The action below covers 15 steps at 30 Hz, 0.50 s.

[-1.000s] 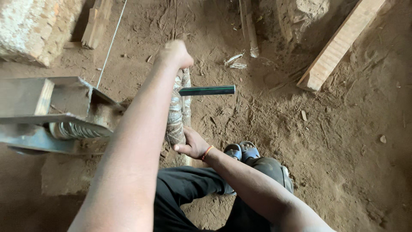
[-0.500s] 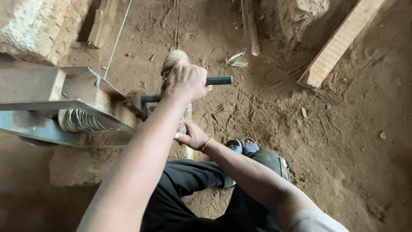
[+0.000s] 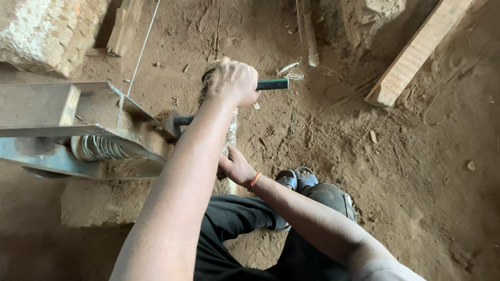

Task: The person winds a length of rope around a central spool or pulley mechanism by hand, turning the spool repeatedly.

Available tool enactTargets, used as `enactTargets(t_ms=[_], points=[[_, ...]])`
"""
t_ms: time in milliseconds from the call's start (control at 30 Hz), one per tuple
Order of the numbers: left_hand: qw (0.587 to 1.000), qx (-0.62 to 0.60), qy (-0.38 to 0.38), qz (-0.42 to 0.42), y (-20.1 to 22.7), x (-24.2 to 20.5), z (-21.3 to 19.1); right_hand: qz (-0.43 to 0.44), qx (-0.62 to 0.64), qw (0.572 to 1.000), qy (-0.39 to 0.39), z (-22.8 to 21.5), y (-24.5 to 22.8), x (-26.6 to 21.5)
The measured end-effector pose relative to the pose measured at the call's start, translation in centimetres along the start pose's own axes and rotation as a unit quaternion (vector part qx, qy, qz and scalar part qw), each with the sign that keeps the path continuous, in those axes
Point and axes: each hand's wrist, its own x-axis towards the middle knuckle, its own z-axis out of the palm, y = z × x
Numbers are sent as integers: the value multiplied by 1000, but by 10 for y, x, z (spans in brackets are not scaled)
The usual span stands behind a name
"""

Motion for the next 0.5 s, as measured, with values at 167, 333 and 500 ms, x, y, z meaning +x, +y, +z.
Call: enactTargets(t_ms=[167, 333, 500], points=[[1000, 4, -8, 7, -6, 14, 0, 0, 24, 999, 22, 4, 0, 5], [1000, 13, -18, 0, -11, 30, 7, 51, 52, 997, 39, 11, -23, 2], [999, 5, -37, 3, -12, 33, 4, 54, 84, 994, 48, 15, -30, 4]])
